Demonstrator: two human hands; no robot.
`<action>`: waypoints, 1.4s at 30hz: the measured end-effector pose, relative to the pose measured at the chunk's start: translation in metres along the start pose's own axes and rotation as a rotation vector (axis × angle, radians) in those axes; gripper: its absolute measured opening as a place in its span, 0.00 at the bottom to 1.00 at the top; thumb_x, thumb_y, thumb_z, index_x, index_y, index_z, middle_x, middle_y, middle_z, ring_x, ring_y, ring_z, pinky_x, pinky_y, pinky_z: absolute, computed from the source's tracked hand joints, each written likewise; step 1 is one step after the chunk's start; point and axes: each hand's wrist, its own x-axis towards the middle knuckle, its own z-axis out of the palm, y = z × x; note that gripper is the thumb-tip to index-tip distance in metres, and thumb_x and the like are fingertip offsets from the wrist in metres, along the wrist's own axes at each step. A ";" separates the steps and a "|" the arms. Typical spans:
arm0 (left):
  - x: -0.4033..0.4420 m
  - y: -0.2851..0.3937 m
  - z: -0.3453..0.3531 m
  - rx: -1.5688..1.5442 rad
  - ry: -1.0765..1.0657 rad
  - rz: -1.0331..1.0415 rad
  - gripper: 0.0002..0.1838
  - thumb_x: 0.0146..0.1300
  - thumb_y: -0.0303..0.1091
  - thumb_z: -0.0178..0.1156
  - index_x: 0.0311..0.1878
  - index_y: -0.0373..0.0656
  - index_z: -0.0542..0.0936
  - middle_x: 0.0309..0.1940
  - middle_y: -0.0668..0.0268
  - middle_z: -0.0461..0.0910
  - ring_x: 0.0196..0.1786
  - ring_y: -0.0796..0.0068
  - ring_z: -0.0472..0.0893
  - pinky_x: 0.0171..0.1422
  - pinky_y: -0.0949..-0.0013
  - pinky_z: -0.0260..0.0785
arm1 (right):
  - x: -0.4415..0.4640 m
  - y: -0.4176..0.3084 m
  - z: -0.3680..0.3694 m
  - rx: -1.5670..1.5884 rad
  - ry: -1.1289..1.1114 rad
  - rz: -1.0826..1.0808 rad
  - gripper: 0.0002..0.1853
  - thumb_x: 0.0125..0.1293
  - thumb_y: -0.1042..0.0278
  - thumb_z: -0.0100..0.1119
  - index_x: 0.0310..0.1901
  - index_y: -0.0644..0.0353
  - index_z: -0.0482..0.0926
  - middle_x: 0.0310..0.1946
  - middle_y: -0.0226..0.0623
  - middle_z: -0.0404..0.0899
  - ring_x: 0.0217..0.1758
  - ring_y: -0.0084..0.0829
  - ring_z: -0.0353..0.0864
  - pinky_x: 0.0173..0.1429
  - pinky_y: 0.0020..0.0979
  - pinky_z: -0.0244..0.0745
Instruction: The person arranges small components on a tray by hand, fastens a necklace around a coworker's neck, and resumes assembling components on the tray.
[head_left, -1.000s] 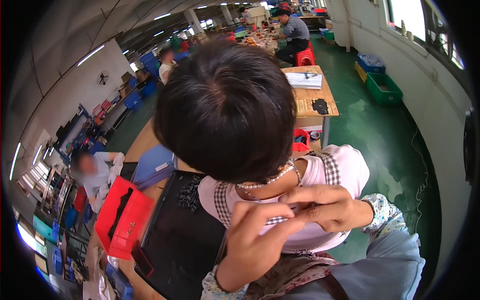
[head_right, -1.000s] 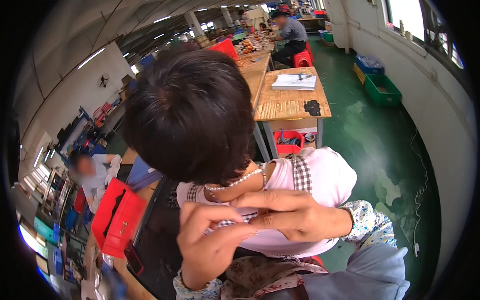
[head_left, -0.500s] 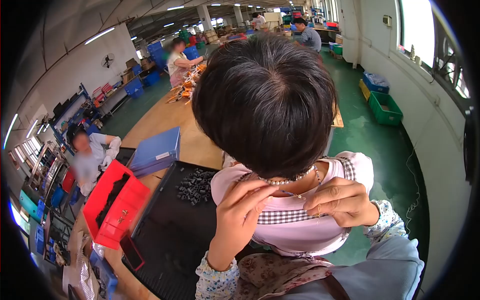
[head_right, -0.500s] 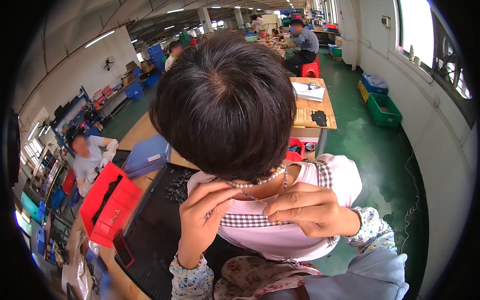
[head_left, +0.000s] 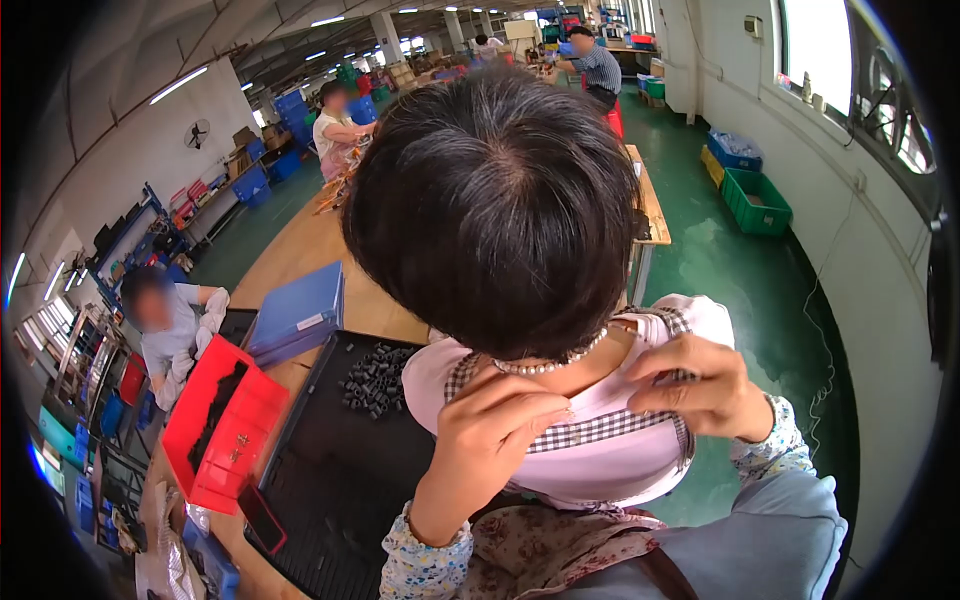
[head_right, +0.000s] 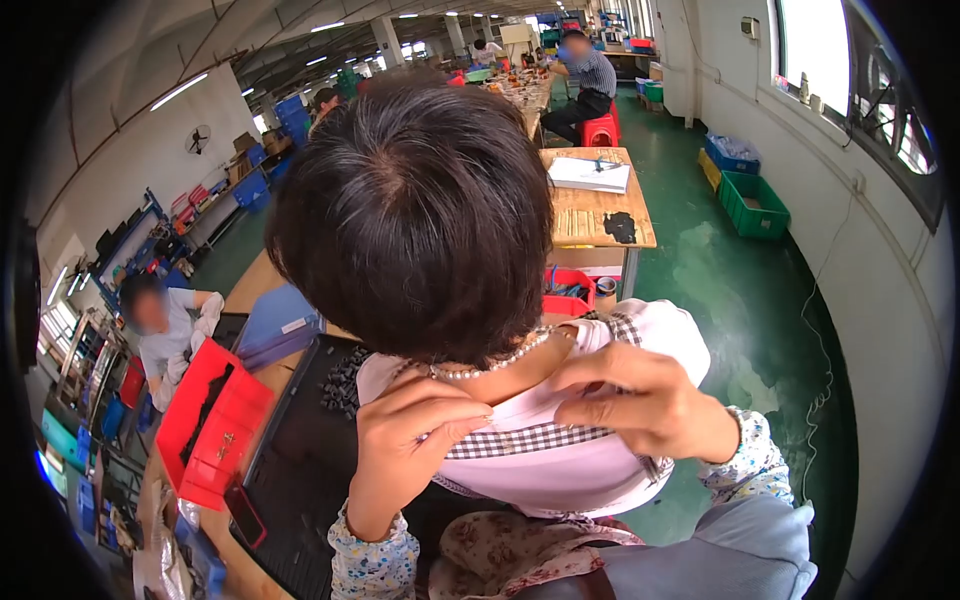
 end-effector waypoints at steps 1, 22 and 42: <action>-0.001 0.001 0.001 -0.001 -0.003 -0.002 0.09 0.50 0.23 0.71 0.36 0.40 0.87 0.31 0.64 0.84 0.32 0.74 0.80 0.38 0.72 0.71 | -0.002 0.002 -0.005 -0.018 -0.017 0.022 0.20 0.41 0.88 0.61 0.40 0.64 0.87 0.40 0.40 0.84 0.40 0.37 0.82 0.44 0.35 0.78; -0.004 0.002 0.010 -0.187 0.053 -0.190 0.10 0.54 0.17 0.70 0.39 0.32 0.81 0.33 0.60 0.86 0.37 0.74 0.87 0.41 0.75 0.79 | 0.015 -0.005 0.042 0.098 0.093 0.166 0.17 0.48 0.86 0.63 0.42 0.62 0.84 0.30 0.40 0.82 0.32 0.42 0.82 0.36 0.37 0.77; -0.009 0.003 0.013 -0.189 0.106 -0.245 0.08 0.56 0.18 0.68 0.39 0.36 0.81 0.34 0.61 0.86 0.36 0.72 0.88 0.41 0.73 0.80 | 0.018 -0.010 0.048 -0.138 0.097 0.089 0.17 0.44 0.83 0.63 0.40 0.63 0.83 0.30 0.35 0.81 0.33 0.38 0.79 0.37 0.37 0.77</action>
